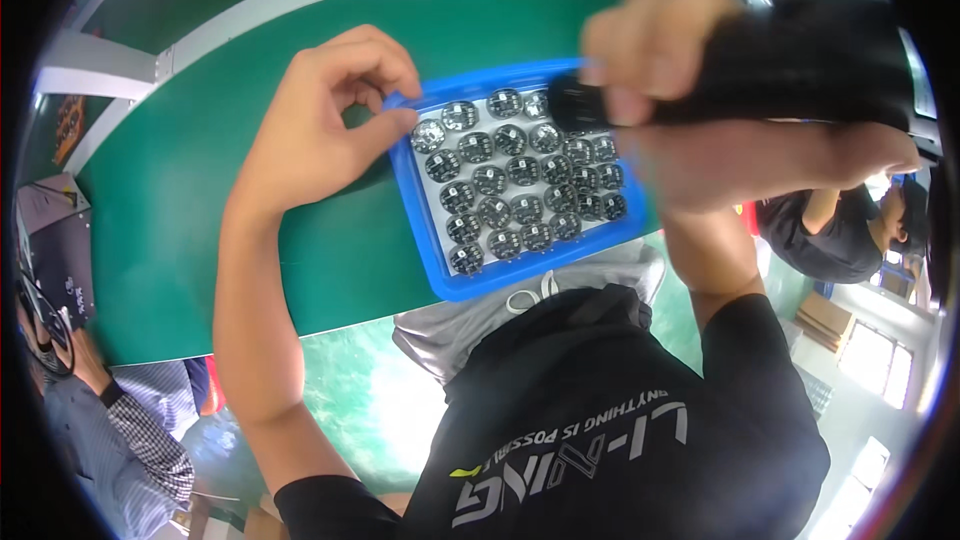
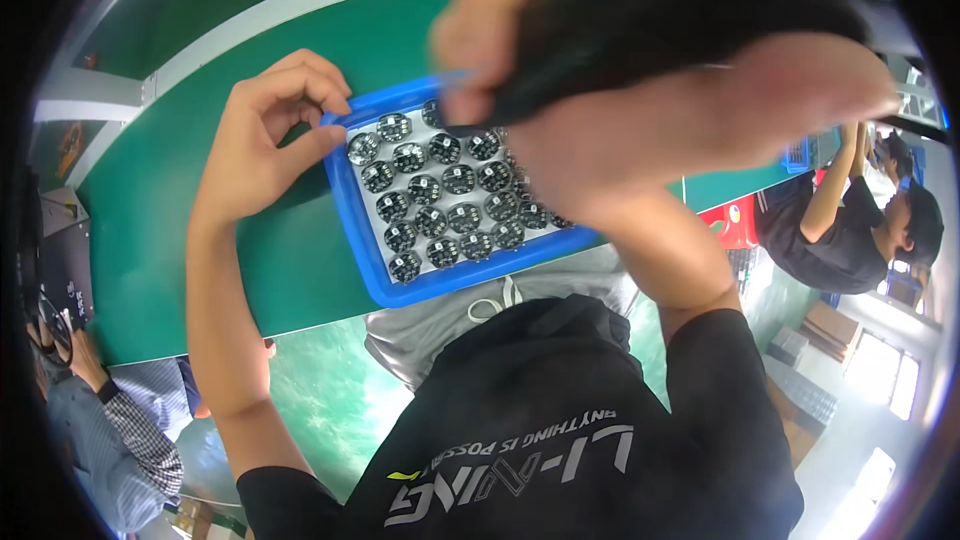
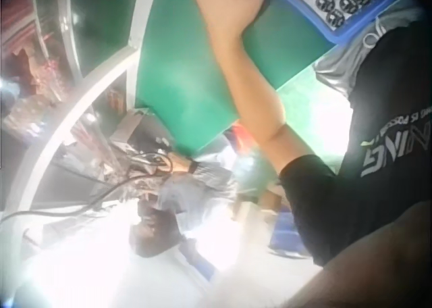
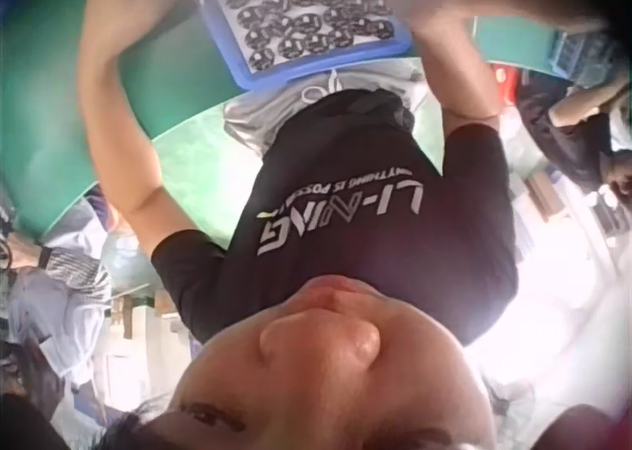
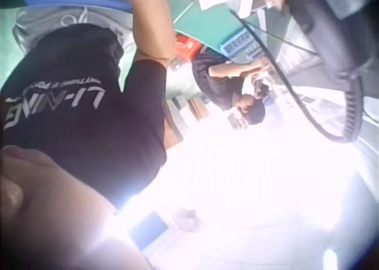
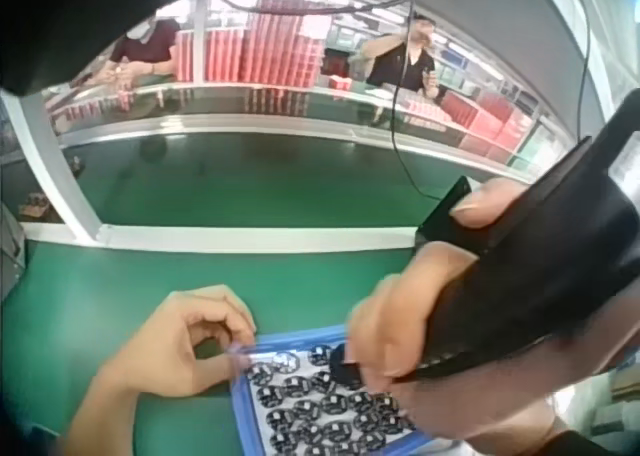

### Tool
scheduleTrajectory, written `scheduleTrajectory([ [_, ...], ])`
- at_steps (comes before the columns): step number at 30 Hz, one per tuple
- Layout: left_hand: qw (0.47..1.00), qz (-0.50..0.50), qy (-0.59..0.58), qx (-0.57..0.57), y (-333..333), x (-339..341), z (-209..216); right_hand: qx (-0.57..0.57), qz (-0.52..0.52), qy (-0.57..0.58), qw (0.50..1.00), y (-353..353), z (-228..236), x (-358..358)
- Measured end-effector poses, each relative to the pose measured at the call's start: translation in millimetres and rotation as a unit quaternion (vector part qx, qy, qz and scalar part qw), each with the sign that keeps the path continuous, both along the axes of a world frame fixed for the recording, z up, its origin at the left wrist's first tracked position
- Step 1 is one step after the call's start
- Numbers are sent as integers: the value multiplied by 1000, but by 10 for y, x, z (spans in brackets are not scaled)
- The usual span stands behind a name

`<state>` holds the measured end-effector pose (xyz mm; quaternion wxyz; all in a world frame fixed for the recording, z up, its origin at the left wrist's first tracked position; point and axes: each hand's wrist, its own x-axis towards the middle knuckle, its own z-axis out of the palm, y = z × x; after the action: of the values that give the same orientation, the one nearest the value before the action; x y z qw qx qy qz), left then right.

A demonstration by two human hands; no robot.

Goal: Assembling small electronic components by tightening screws using an electric screwdriver on an assembly line.

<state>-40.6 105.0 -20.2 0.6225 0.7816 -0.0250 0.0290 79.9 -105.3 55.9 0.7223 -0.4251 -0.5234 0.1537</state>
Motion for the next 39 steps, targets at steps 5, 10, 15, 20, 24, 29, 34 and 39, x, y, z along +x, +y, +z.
scheduleTrajectory([
  [5, 998, 47, 27, 42, -98, -35, -28, -41, -86, 40, 995, 563, -165, -308],
  [10, 992, 99, 19, 74, -189, -57, -55, -95, -99, 47, 989, 661, -173, -390],
  [15, 993, 106, 27, 41, -195, -49, -94, -139, -126, 60, 980, 579, -141, -355],
  [20, 994, 93, 48, -5, -207, -35, -116, -175, -154, 75, 970, 597, -139, -394],
  [24, 994, 93, 49, -17, -205, -44, -137, -202, -179, 90, 959, 536, -115, -393],
  [29, 993, 92, 64, -30, -220, -38, -105, -234, -208, 104, 944, 533, -62, -449],
  [34, 992, 94, 80, -8, -201, -31, -105, -250, -224, 108, 936, 533, 61, -440],
  [39, 994, 97, 46, -32, -204, -6, -169, -140, -201, 143, 959, 567, -268, -380],
])
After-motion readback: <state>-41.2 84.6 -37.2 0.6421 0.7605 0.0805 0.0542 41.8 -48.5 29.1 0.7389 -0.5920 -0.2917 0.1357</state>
